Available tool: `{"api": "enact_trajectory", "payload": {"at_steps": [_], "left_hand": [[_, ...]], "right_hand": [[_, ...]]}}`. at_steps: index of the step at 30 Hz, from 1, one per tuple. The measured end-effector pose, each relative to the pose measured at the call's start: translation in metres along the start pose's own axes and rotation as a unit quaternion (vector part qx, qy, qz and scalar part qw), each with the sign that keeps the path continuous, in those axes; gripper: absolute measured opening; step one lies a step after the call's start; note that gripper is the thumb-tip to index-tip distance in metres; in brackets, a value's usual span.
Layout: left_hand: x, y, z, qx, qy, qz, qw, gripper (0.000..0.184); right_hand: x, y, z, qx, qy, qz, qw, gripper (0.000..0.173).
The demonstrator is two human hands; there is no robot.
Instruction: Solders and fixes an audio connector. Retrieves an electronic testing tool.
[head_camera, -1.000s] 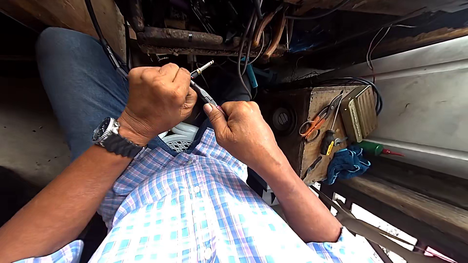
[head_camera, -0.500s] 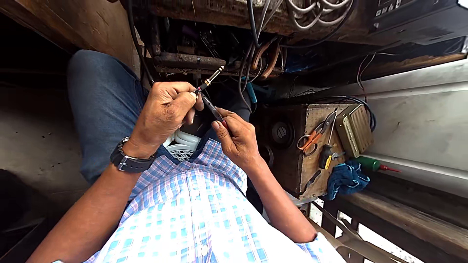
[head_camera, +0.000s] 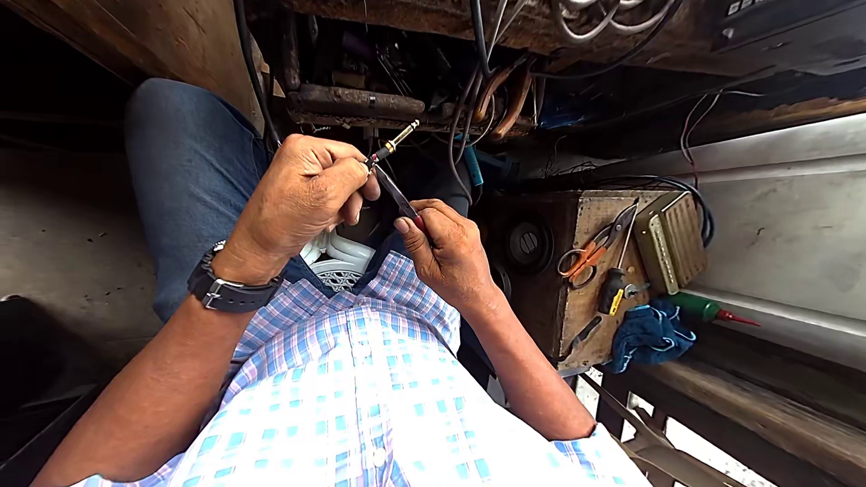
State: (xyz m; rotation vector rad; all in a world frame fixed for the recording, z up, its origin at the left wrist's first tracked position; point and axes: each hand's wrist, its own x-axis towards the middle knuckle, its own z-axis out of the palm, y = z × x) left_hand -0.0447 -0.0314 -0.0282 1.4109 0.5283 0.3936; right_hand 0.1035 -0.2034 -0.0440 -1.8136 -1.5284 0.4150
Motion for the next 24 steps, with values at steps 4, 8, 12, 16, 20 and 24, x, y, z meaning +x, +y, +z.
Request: {"api": "enact_trajectory", "payload": {"at_steps": [4, 8, 12, 16, 20, 24], "left_hand": [[-0.001, 0.005, -0.001, 0.0, -0.004, -0.017, 1.0, 0.032], [-0.003, 0.01, -0.001, -0.014, -0.012, -0.029, 0.999, 0.033], [-0.004, 0.013, -0.002, -0.017, -0.019, -0.04, 0.999, 0.034], [-0.005, 0.015, -0.003, -0.011, -0.029, -0.06, 0.998, 0.034], [-0.006, 0.015, -0.004, 0.001, -0.033, -0.06, 0.998, 0.032], [-0.005, 0.01, -0.004, 0.036, -0.032, -0.046, 0.998, 0.032]], "right_hand": [[-0.001, -0.004, -0.002, 0.014, -0.004, 0.01, 1.0, 0.029], [-0.003, -0.005, -0.002, 0.03, 0.002, 0.006, 1.0, 0.028], [-0.004, -0.004, 0.0, 0.027, 0.004, 0.0, 1.0, 0.028], [-0.005, -0.008, 0.0, 0.022, 0.003, 0.006, 1.0, 0.029], [-0.005, -0.011, -0.001, 0.026, -0.006, 0.012, 1.0, 0.028], [-0.005, -0.012, -0.004, 0.005, -0.029, 0.018, 0.999, 0.029]]}}
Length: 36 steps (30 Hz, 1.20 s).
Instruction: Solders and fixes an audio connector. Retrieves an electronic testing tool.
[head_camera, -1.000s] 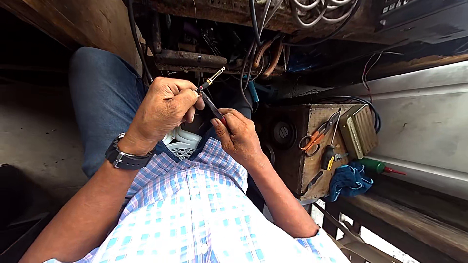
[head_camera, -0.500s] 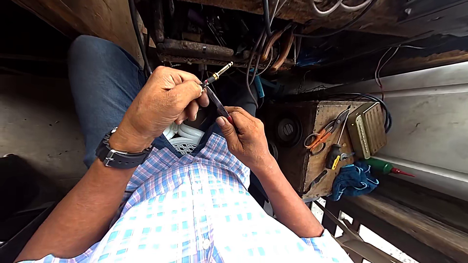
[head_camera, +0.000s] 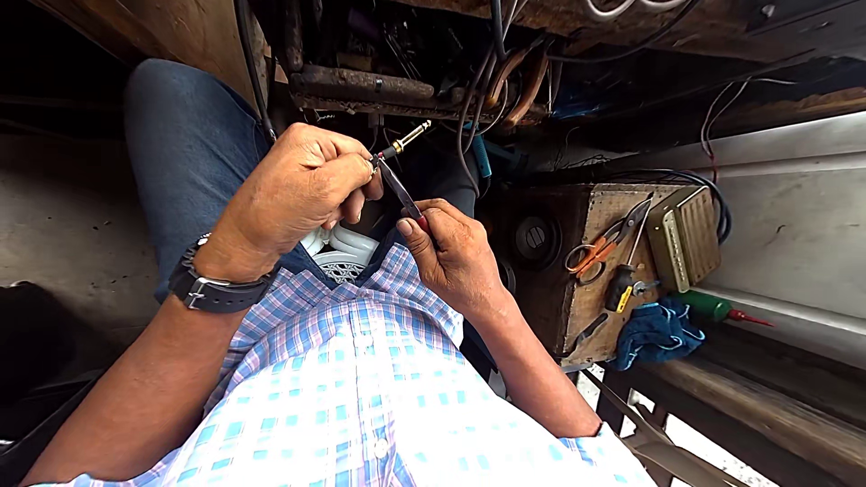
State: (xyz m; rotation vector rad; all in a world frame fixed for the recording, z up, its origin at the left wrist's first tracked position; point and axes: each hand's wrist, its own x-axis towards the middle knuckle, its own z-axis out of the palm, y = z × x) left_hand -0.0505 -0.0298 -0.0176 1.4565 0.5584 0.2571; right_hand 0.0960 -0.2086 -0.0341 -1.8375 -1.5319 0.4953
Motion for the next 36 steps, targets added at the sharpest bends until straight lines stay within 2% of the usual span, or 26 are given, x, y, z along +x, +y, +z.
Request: {"api": "enact_trajectory", "payload": {"at_steps": [10, 13, 15, 19, 22, 28, 36], "left_hand": [[0.003, -0.01, 0.004, 0.184, 0.034, 0.061, 0.981, 0.028], [0.003, -0.015, 0.007, 0.231, 0.051, 0.07, 0.969, 0.028], [0.003, -0.016, 0.01, 0.244, 0.063, 0.075, 0.965, 0.028], [0.006, -0.014, 0.016, 0.258, 0.081, 0.088, 0.959, 0.028], [0.006, -0.014, 0.02, 0.283, 0.089, 0.103, 0.949, 0.027], [0.004, -0.018, 0.029, 0.353, 0.113, 0.134, 0.919, 0.027], [0.003, -0.032, 0.041, 0.395, 0.131, 0.129, 0.9, 0.027]], "right_hand": [[-0.001, -0.001, -0.001, -0.082, -0.053, 0.015, 0.995, 0.035], [0.001, -0.008, -0.005, -0.088, -0.082, 0.045, 0.992, 0.037], [0.002, -0.015, -0.009, -0.081, -0.095, 0.08, 0.989, 0.039], [0.003, -0.026, -0.012, -0.092, -0.067, 0.106, 0.988, 0.039], [0.003, -0.034, -0.015, -0.119, -0.076, 0.124, 0.982, 0.04], [0.004, -0.037, -0.015, -0.151, -0.106, 0.135, 0.974, 0.04], [0.002, -0.029, -0.011, -0.154, -0.109, 0.146, 0.971, 0.04]]}}
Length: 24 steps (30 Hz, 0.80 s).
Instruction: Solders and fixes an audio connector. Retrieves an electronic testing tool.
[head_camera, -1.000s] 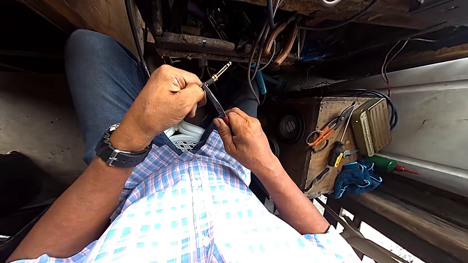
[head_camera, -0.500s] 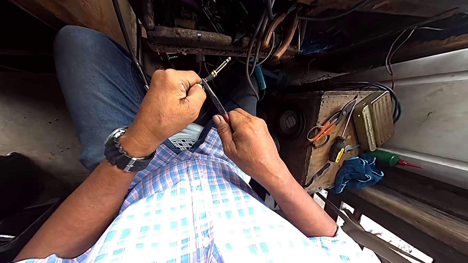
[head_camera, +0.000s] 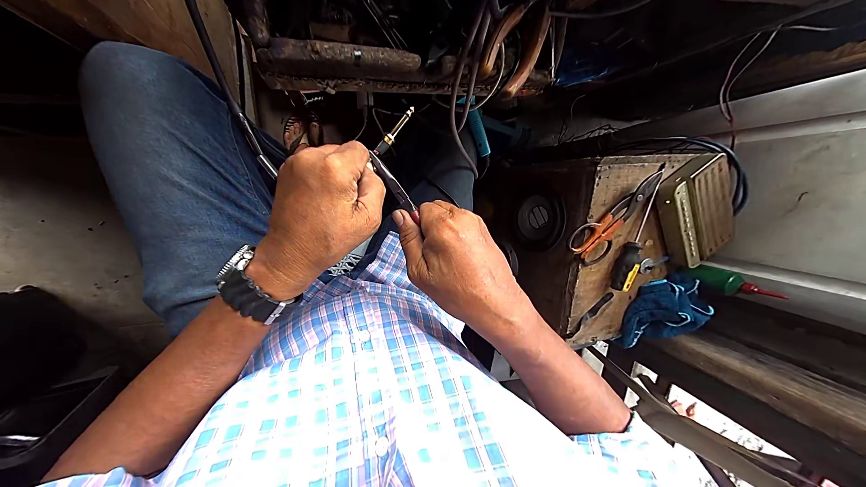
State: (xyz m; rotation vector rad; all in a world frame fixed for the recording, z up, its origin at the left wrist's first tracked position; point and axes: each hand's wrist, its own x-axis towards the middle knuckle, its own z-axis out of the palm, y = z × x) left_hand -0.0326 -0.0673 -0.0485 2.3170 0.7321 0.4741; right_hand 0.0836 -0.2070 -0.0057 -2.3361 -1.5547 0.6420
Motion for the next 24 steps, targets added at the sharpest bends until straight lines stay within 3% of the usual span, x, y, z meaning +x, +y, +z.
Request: {"api": "enact_trajectory", "payload": {"at_steps": [7, 12, 17, 20, 24], "left_hand": [[0.005, -0.002, -0.01, -0.128, -0.051, -0.036, 0.99, 0.028], [0.003, -0.001, -0.013, -0.166, -0.017, -0.048, 0.985, 0.025], [0.001, 0.002, -0.012, -0.12, 0.037, -0.02, 0.992, 0.022], [0.001, 0.004, -0.013, -0.071, 0.045, 0.013, 0.996, 0.023], [-0.001, 0.005, -0.009, 0.004, 0.054, 0.047, 0.997, 0.022]], "right_hand": [[-0.002, 0.011, -0.003, 0.067, 0.041, -0.01, 0.997, 0.039], [-0.002, 0.013, 0.001, 0.097, 0.06, -0.028, 0.993, 0.038], [-0.001, 0.019, -0.006, 0.158, 0.043, -0.046, 0.985, 0.036], [0.0, 0.029, -0.012, 0.228, 0.012, -0.067, 0.971, 0.026], [0.002, 0.035, -0.021, 0.228, -0.012, -0.075, 0.971, 0.024]]}}
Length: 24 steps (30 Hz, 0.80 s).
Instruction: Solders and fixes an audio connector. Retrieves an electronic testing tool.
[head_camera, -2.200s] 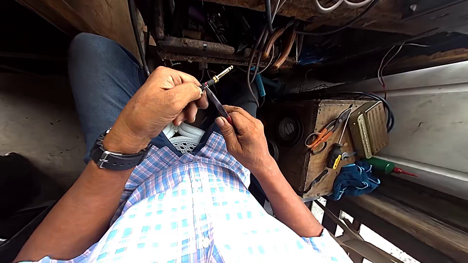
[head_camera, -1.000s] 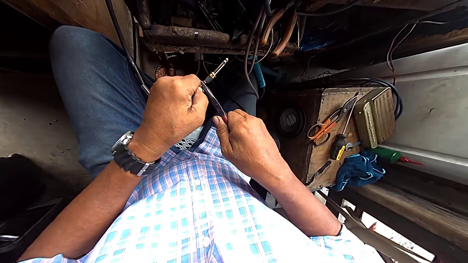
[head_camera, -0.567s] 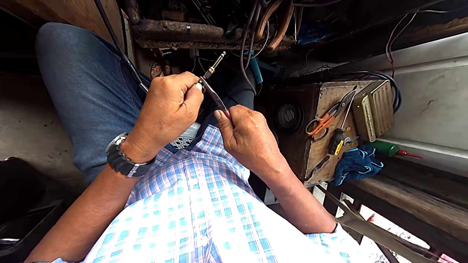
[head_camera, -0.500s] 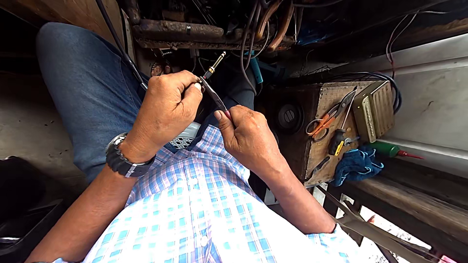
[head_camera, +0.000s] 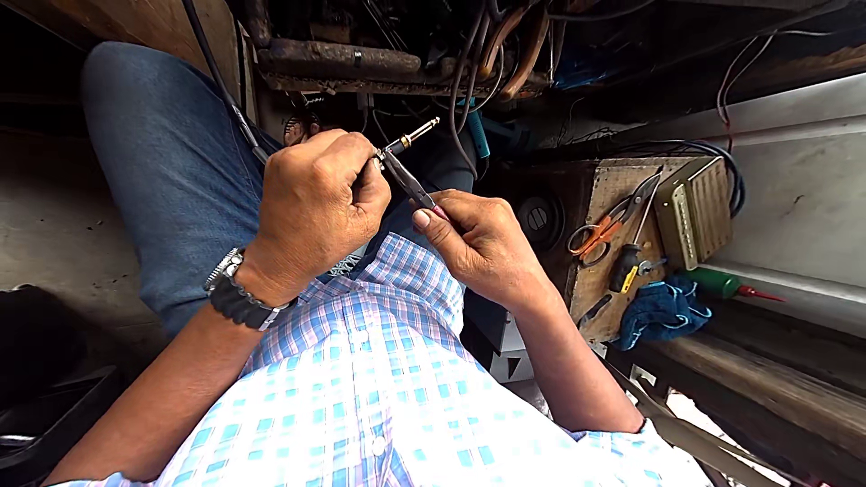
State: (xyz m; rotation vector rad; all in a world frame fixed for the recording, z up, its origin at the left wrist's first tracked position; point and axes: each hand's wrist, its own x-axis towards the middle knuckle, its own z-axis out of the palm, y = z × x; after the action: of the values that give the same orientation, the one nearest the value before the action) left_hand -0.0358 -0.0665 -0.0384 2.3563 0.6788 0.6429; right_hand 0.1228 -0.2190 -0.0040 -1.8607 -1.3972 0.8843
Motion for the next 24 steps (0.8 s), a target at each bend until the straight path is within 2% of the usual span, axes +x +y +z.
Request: {"api": "enact_trajectory", "payload": {"at_steps": [9, 19, 24], "left_hand": [[0.001, 0.001, 0.005, 0.046, 0.004, 0.021, 0.999, 0.022], [0.0, -0.006, 0.009, 0.011, 0.025, 0.03, 0.999, 0.022], [-0.001, -0.009, 0.006, -0.016, 0.014, 0.017, 1.0, 0.023]], "right_hand": [[0.005, -0.001, -0.004, -0.054, -0.007, -0.022, 0.998, 0.034], [0.009, 0.014, 0.008, -0.102, 0.003, -0.068, 0.992, 0.035], [0.01, 0.019, 0.01, -0.086, 0.027, -0.091, 0.992, 0.035]]}}
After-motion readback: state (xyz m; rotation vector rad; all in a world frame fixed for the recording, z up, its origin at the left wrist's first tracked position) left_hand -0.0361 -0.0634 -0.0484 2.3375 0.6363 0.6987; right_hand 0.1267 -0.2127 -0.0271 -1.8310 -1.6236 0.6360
